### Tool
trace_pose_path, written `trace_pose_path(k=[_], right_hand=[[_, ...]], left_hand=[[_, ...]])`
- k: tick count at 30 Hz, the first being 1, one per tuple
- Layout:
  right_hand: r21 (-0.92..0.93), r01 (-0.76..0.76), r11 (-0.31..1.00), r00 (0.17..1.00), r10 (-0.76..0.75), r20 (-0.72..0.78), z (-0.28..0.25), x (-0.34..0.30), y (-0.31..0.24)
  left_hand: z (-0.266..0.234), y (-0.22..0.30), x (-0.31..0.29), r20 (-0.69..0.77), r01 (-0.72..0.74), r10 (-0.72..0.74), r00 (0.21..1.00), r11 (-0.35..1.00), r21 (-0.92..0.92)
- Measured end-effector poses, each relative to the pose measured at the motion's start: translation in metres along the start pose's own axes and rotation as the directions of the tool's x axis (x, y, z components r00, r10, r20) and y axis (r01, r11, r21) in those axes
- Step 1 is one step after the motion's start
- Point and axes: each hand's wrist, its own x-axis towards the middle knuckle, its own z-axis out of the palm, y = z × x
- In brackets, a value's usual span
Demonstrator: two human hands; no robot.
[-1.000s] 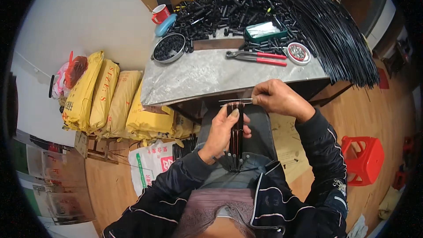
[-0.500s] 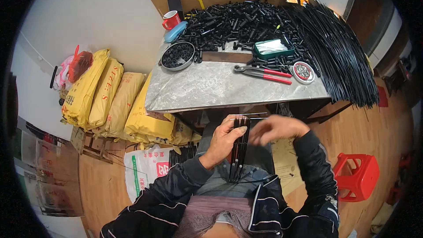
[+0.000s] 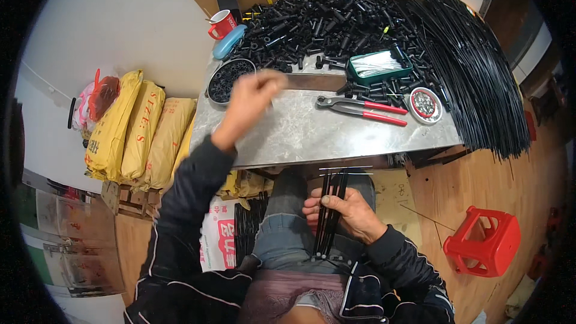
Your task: Assembling and bundling black wiring components using cable ties and pliers at a workbench.
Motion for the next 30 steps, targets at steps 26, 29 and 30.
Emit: trace_pose_path(k=[26,29,30], right_hand=[[0.039,0.016,0.999,0.999,-0.017,0.030,-0.026,0.017,-0.010],[0.038,0.032,0.999,0.999,-0.033,0.034,-0.029,0.010,-0.002],[0.041,0.033,0.999,0.999,-0.034,0.031,-0.030,0.009,0.000]], left_hand=[[0.017,-0.063,0.155,0.134,-0.141,0.057,0.989,0.605,0.783],[0.020,-0.048,0.149,0.072,-0.129,0.111,0.991,0.686,0.716],[0.020,-0.042,0.144,0.011,-0.094,0.115,0.993,0.749,0.655]])
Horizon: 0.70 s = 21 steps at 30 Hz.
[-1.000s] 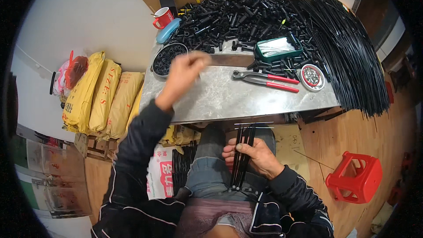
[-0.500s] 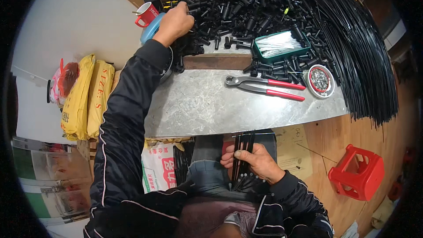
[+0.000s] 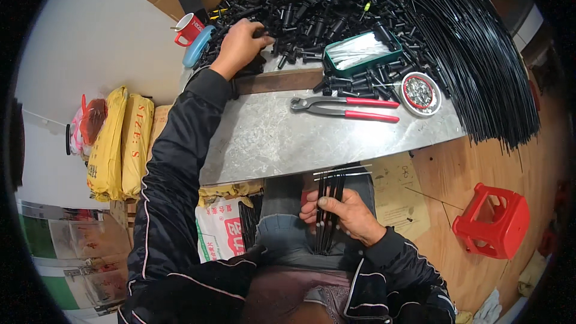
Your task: Assembling and bundling black wiring components using cable ties and pliers at a workbench.
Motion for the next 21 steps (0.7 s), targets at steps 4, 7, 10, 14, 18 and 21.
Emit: trace_pose_path(k=[4,7,10,14,18,21], right_hand=[[0.012,0.089,0.996,0.994,-0.088,-0.056,0.011,-0.005,0.002],[-0.013,0.160,0.987,0.981,-0.160,-0.112,0.012,0.000,0.012],[-0.021,0.155,0.988,0.972,-0.156,-0.178,0.025,-0.004,0.012],[-0.040,0.166,0.985,0.974,-0.170,-0.151,0.034,-0.007,0.020],[-0.120,0.161,0.980,0.973,-0.178,-0.148,0.049,-0.007,0.028],[-0.159,0.162,0.974,0.971,-0.186,-0.152,0.055,-0.008,0.038]], left_hand=[[-0.029,0.040,-0.035,0.413,0.373,-0.054,0.909,0.547,-0.750],[-0.024,0.060,-0.098,0.541,0.493,0.122,0.832,0.285,-0.822],[-0.025,0.093,-0.173,0.625,0.624,0.063,0.778,0.033,-0.781],[-0.005,0.105,-0.241,0.521,0.464,-0.153,0.840,-0.299,-0.834],[0.002,0.111,-0.274,0.552,0.405,-0.171,0.816,-0.513,-0.757],[-0.003,0.113,-0.279,0.529,0.361,-0.184,0.828,-0.547,-0.755]])
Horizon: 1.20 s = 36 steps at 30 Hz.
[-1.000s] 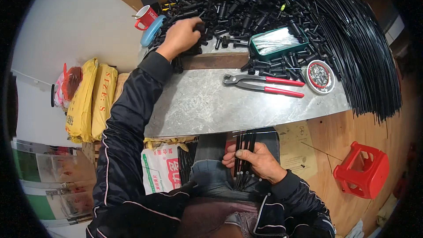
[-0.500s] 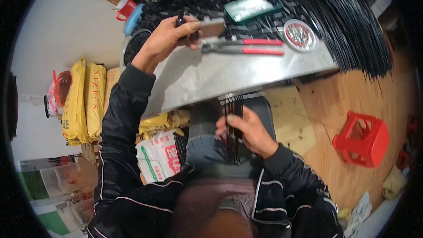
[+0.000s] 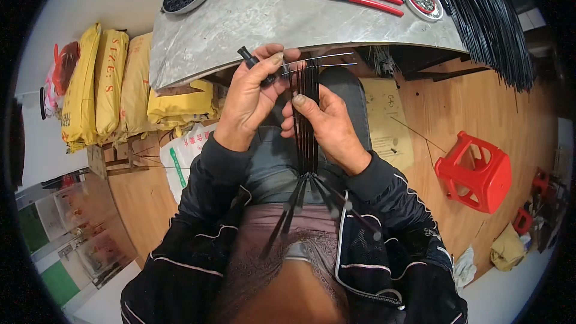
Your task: Assembling and bundling black wiring components using cable ties and pliers at a workbench.
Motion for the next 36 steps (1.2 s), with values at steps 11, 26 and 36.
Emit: trace_pose_path(k=[11,26,36], right_hand=[[-0.032,0.018,0.999,1.000,-0.018,-0.006,0.010,-0.001,0.003],[-0.061,0.034,0.998,0.999,-0.036,-0.027,0.006,0.000,-0.001],[-0.062,0.025,0.998,0.999,-0.027,-0.027,0.007,0.002,0.001]], left_hand=[[-0.008,0.000,0.004,0.007,-0.056,0.056,0.998,0.998,-0.029],[0.004,0.002,0.003,-0.043,-0.147,0.154,0.987,0.979,0.142],[0.005,0.001,0.002,-0.028,-0.198,0.207,0.978,0.962,0.188]])
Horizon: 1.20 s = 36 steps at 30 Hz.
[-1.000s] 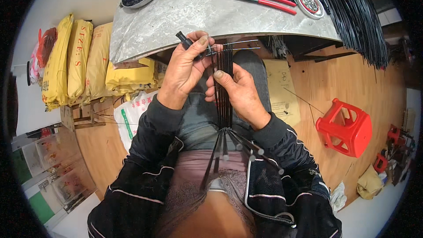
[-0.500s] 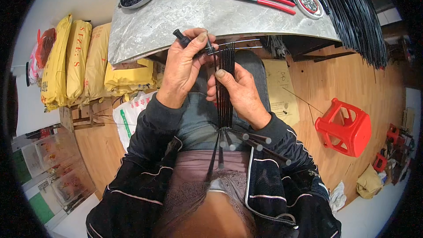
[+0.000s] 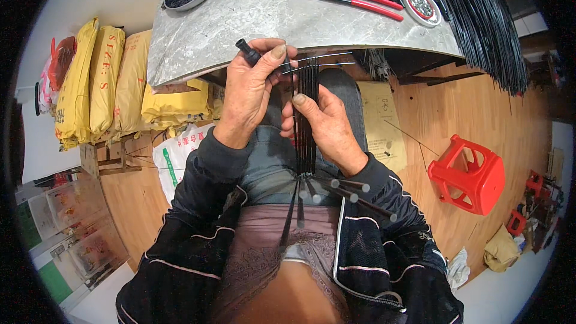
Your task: Assembling and bundling black wiring components using cable ties and pliers at a workbench.
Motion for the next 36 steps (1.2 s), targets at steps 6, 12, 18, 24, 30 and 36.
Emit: trace_pose_path(k=[6,12,18,24,30,36], right_hand=[[0.027,0.041,0.999,0.999,-0.041,0.017,-0.002,0.001,0.003],[0.012,0.041,0.999,0.999,-0.041,0.018,0.000,0.002,0.007],[-0.130,0.081,0.988,0.997,-0.082,0.001,0.004,-0.002,-0.003],[-0.185,0.062,0.981,0.998,-0.059,0.021,0.000,-0.002,-0.016],[-0.129,0.062,0.990,0.998,-0.065,-0.018,-0.004,-0.001,-0.012],[-0.151,0.097,0.984,0.995,-0.101,-0.019,-0.005,0.002,-0.011]], left_hand=[[-0.001,0.004,0.000,0.007,0.008,-0.008,1.000,1.000,-0.002],[-0.004,0.011,0.001,0.048,0.009,-0.011,0.999,0.999,0.041],[0.003,0.016,-0.003,0.024,-0.036,0.032,0.999,0.989,0.145],[0.003,0.017,0.000,0.064,-0.063,0.052,0.997,0.980,0.187],[0.001,0.018,-0.006,-0.022,0.077,-0.074,0.997,0.987,0.144],[-0.001,0.000,-0.030,0.023,0.064,-0.070,0.997,0.981,0.184]])
